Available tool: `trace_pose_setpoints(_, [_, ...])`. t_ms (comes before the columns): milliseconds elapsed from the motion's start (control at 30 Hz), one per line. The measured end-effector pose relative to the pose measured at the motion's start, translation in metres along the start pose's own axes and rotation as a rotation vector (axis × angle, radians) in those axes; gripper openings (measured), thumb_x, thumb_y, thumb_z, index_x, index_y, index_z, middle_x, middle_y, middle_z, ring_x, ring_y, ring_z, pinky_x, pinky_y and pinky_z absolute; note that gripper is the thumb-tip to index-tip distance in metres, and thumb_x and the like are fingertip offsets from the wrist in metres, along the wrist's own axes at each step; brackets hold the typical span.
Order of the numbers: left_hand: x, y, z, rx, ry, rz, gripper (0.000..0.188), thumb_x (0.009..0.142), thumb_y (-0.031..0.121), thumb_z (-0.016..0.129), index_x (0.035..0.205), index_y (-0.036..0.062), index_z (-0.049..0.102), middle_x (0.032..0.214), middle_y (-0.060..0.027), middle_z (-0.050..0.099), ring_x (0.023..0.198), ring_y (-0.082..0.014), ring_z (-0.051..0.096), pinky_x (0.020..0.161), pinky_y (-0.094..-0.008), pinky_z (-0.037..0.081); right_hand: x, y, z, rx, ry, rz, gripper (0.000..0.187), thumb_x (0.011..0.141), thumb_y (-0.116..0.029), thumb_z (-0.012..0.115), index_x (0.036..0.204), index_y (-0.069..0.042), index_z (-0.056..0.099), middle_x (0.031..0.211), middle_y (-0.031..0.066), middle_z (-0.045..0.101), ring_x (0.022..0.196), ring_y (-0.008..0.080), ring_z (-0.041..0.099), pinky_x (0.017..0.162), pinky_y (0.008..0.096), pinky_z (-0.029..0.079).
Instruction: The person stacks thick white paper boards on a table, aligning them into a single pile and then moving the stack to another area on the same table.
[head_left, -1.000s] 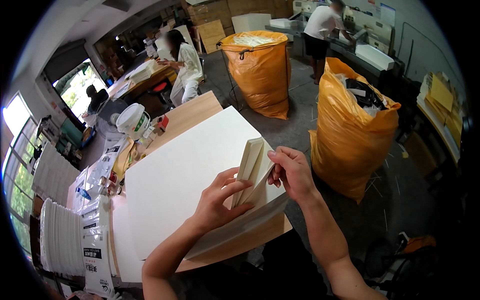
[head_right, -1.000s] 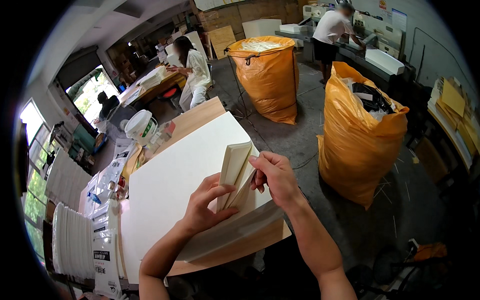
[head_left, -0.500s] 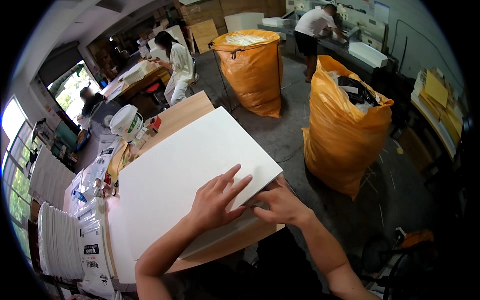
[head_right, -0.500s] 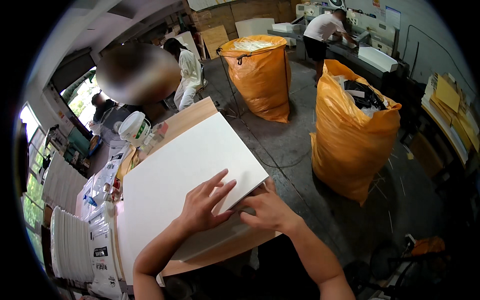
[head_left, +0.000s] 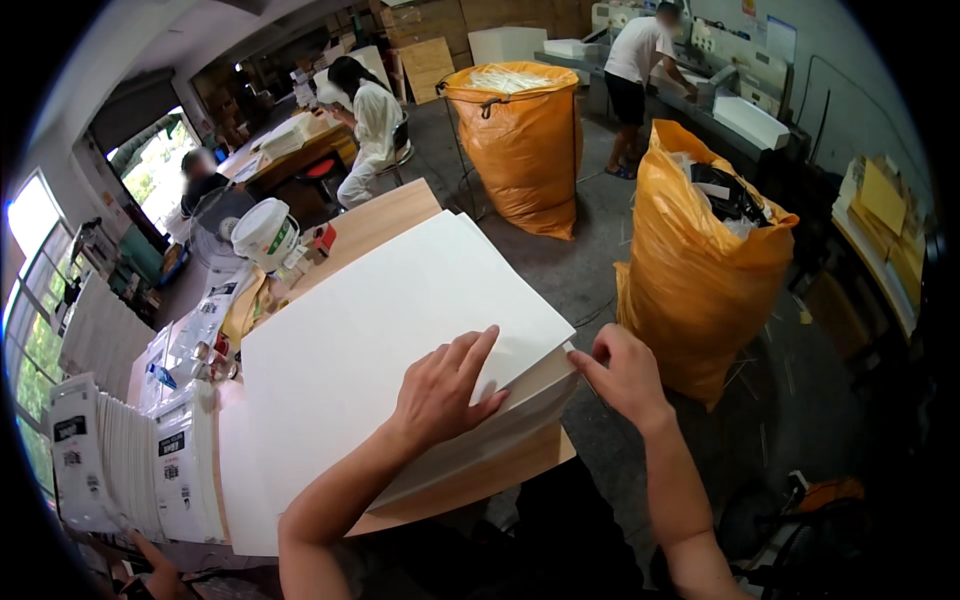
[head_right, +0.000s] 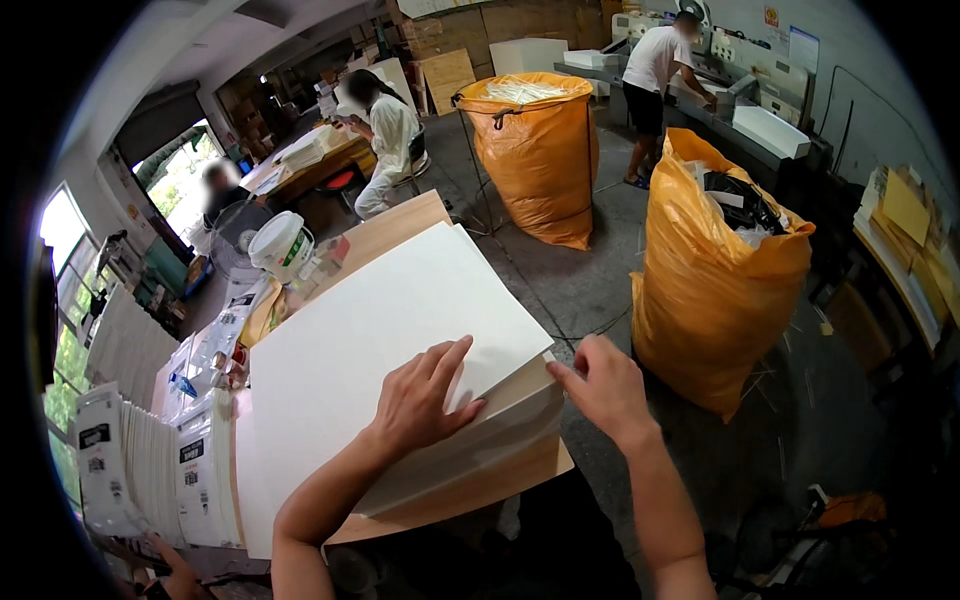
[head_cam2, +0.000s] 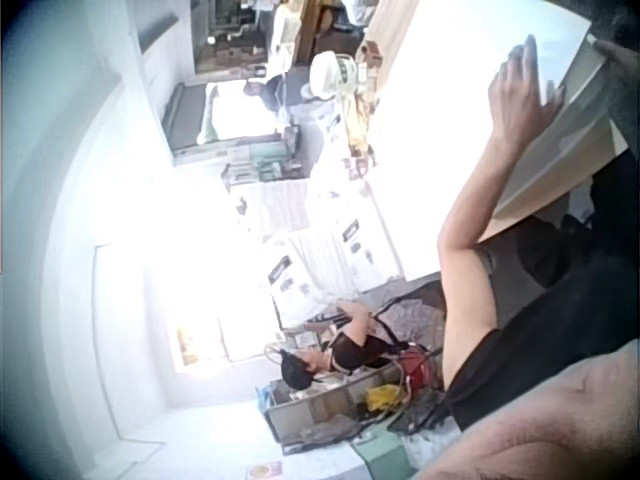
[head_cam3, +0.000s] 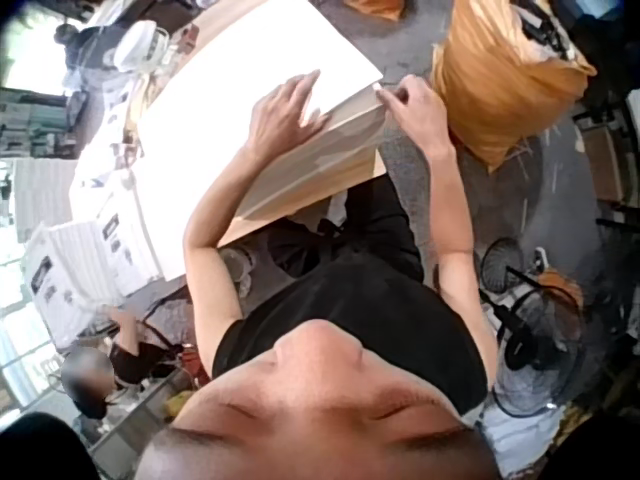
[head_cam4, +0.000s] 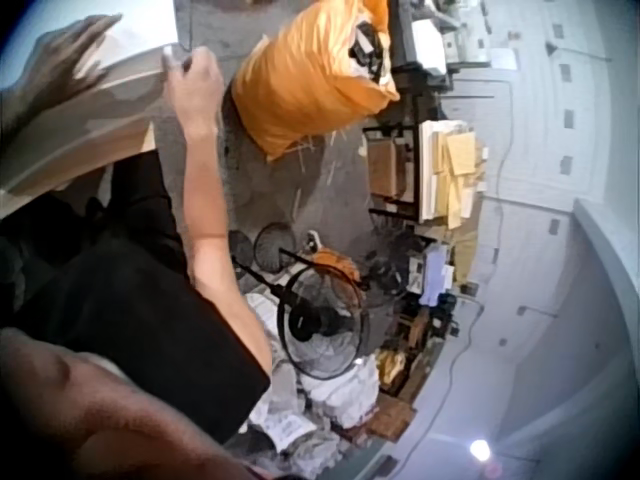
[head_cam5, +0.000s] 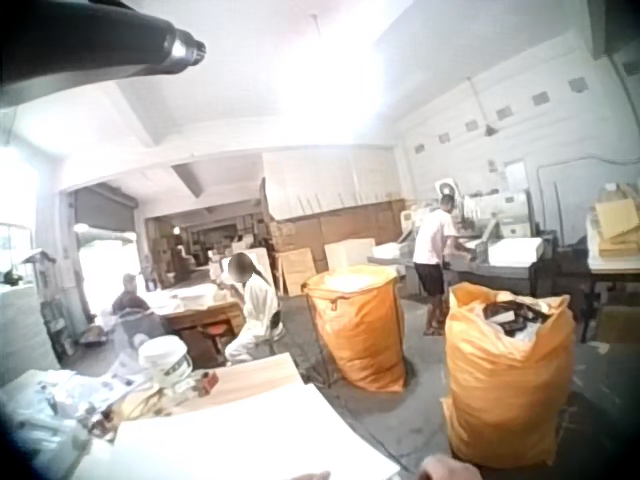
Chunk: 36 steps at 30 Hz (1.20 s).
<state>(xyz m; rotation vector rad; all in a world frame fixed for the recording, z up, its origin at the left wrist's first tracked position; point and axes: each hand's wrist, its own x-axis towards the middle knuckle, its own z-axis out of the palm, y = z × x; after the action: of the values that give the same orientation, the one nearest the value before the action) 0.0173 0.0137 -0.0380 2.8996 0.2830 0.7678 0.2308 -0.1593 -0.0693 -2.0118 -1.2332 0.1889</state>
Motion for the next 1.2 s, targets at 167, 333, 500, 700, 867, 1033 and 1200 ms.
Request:
trace_pose_setpoints(167, [-0.003,-0.011,0.001,0.033,0.036,0.054,0.067,0.087,0.018,0.074,0.150,0.0244,0.051,0.134,-0.0165,0.061,0.088,-0.0267,0.073,0.067,-0.0371,0.061,0.022,-0.033,-0.021,0.071,-0.069,-0.035,0.045,0.100,-0.036,0.065,0.077,0.001,0.056,0.069,0.0194,0.063,0.066,0.0376,0.064,0.061,0.0464,0.048])
trace_pose_setpoints(333, [-0.003,-0.024,0.003,-0.039,0.036,0.074,0.050,0.089,0.014,0.071,0.135,0.0327,0.064,0.140,-0.0172,0.057,0.091,-0.0276,0.075,0.062,-0.0364,0.061,0.031,-0.043,0.031,0.787,0.073,0.059,0.046,0.097,-0.032,0.072,0.075,-0.001,0.045,0.067,0.0083,0.054,0.057,0.0183,0.054,0.053,0.0382,0.042])
trace_pose_setpoints(500, [-0.002,-0.015,-0.016,-0.179,-0.042,-0.010,0.048,0.081,0.031,0.085,0.125,0.0205,0.070,0.142,-0.0169,0.056,0.099,-0.0307,0.075,0.077,-0.0395,0.061,0.035,-0.052,0.025,0.866,0.020,0.167,0.041,0.099,-0.029,0.067,0.070,-0.010,0.045,0.065,-0.0024,0.050,0.059,0.0058,0.050,0.050,0.0242,0.037])
trace_pose_setpoints(700, [-0.003,-0.012,-0.019,-0.157,-0.062,-0.018,0.066,0.076,0.058,0.084,0.134,0.0307,0.067,0.145,-0.0188,0.054,0.106,-0.0310,0.073,0.082,-0.0401,0.061,0.042,-0.053,0.015,1.265,-0.148,0.328,0.038,0.100,-0.027,0.067,0.069,-0.013,0.048,0.058,-0.0022,0.049,0.050,0.0082,0.048,0.046,0.0244,0.035])
trace_pose_setpoints(867, [0.000,-0.014,-0.019,-0.209,-0.090,-0.032,0.067,0.072,0.044,0.091,0.132,0.0239,0.069,0.146,-0.0147,0.055,0.107,-0.0286,0.074,0.085,-0.0392,0.059,0.044,-0.047,0.017,1.279,-0.163,0.295,0.036,0.100,-0.027,0.067,0.070,-0.013,0.051,0.057,-0.0020,0.051,0.047,0.0075,0.049,0.044,0.0233,0.035])
trace_pose_setpoints(1033, [0.000,-0.017,-0.024,-0.255,-0.114,-0.036,0.066,0.072,0.041,0.092,0.132,0.0240,0.070,0.145,-0.0129,0.056,0.107,-0.0284,0.074,0.086,-0.0385,0.058,0.045,-0.048,0.011,1.177,-0.203,0.260,0.040,0.101,-0.033,0.068,0.070,-0.012,0.053,0.056,-0.0012,0.051,0.046,0.0082,0.050,0.041,0.0214,0.032])
trace_pose_setpoints(1200, [0.000,-0.021,-0.023,-0.278,-0.103,-0.018,0.065,0.074,0.044,0.090,0.134,0.0297,0.069,0.143,-0.0137,0.057,0.106,-0.0278,0.074,0.083,-0.0378,0.060,0.044,-0.046,0.009,1.144,-0.207,0.207,0.048,0.102,-0.048,0.064,0.072,-0.012,0.052,0.059,0.0003,0.052,0.048,0.0094,0.052,0.042,0.0220,0.034])
